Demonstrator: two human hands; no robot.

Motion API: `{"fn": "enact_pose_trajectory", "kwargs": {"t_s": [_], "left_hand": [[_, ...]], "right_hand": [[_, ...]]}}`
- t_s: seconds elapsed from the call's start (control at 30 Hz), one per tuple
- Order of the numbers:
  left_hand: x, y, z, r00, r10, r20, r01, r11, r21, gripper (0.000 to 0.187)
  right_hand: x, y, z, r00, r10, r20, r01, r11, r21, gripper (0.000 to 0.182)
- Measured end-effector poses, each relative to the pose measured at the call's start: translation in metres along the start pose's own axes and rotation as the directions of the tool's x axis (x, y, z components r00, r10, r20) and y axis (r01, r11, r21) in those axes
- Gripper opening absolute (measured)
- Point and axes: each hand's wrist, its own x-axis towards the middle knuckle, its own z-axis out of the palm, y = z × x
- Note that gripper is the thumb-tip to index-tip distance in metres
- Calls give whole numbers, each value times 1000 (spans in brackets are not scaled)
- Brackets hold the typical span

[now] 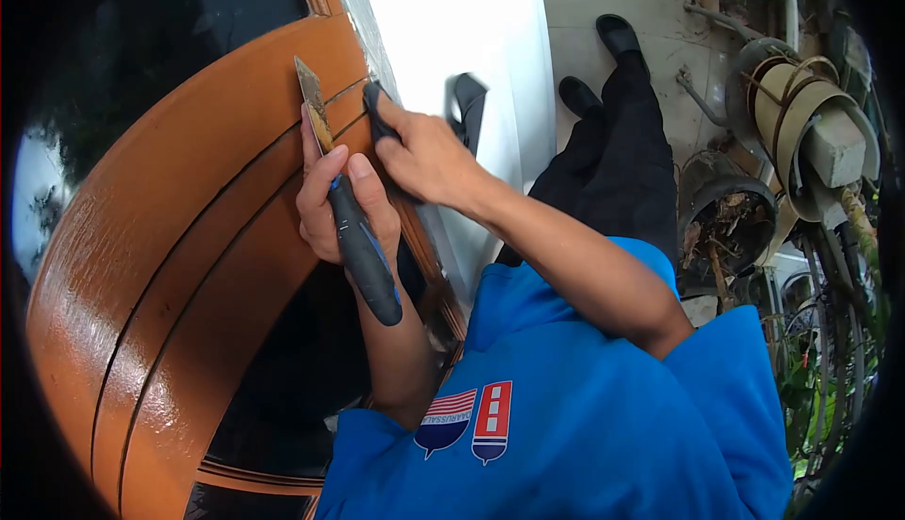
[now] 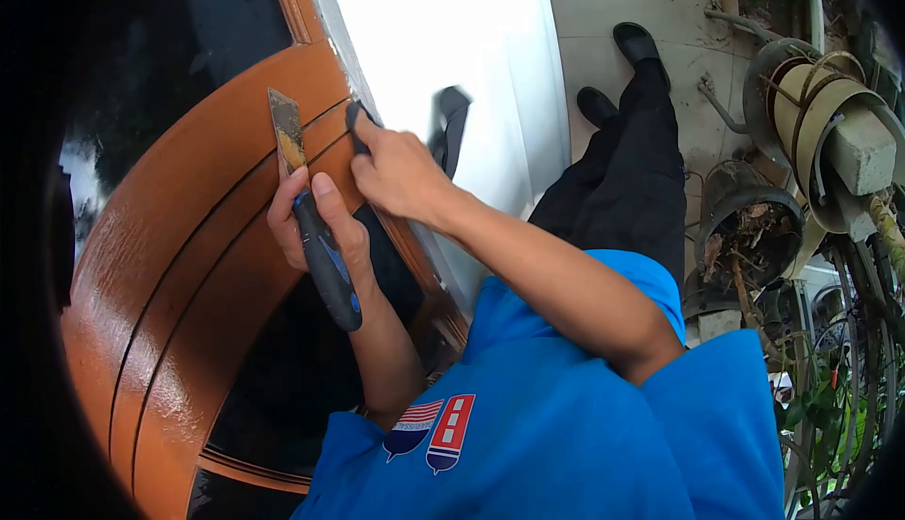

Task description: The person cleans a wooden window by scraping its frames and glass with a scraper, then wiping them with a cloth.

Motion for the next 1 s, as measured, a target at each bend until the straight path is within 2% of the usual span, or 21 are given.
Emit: {"fn": "enact_pose_trajectory", "kwargs": {"t_s": [0.07,0.17,0.27,0.3,0.43,0.53,0.73,0.8,0.93,0.97,1.0], "left_hand": [[1,2,1,1000,-8,3,8,1000,-21,17],[1,5,-3,999,-44,3,44,999,-4,16],[-1,10,-7,998,-69,13,68,997,42,16],[0,13,-8,997,-80,9,80,996,51,16],[-4,14,-12,996,-83,11,83,995,49,16],[-5,17,-13,997,-70,11,70,997,31,16],[-3,27,-17,996,-86,-12,86,996,-7,16],[-6,26,-16,996,-89,-11,89,996,-1,16],[-10,24,-19,996,-93,-4,93,996,-7,16],[-11,23,-20,996,-94,-7,94,995,-11,16],[-13,22,-20,995,-96,-14,96,995,-17,16]], "right_hand": [[-14,5,1,998,46,53,-47,999,6,54],[-19,-3,-6,993,-86,-75,86,996,-3,64],[2,-10,-8,958,-266,-106,257,962,-93,66],[13,-9,-8,979,-201,-31,195,969,-153,69],[9,-13,-5,995,-39,87,59,969,-241,70],[-14,-4,0,988,6,154,26,979,-205,70],[-27,2,-5,995,-99,26,102,984,-148,61],[-12,-2,-3,995,-91,32,95,986,-140,58],[4,0,3,999,23,40,-23,1000,14,62],[-5,-1,4,995,83,46,-82,996,-18,65],[-10,5,6,997,44,63,-42,999,-31,68]]}}
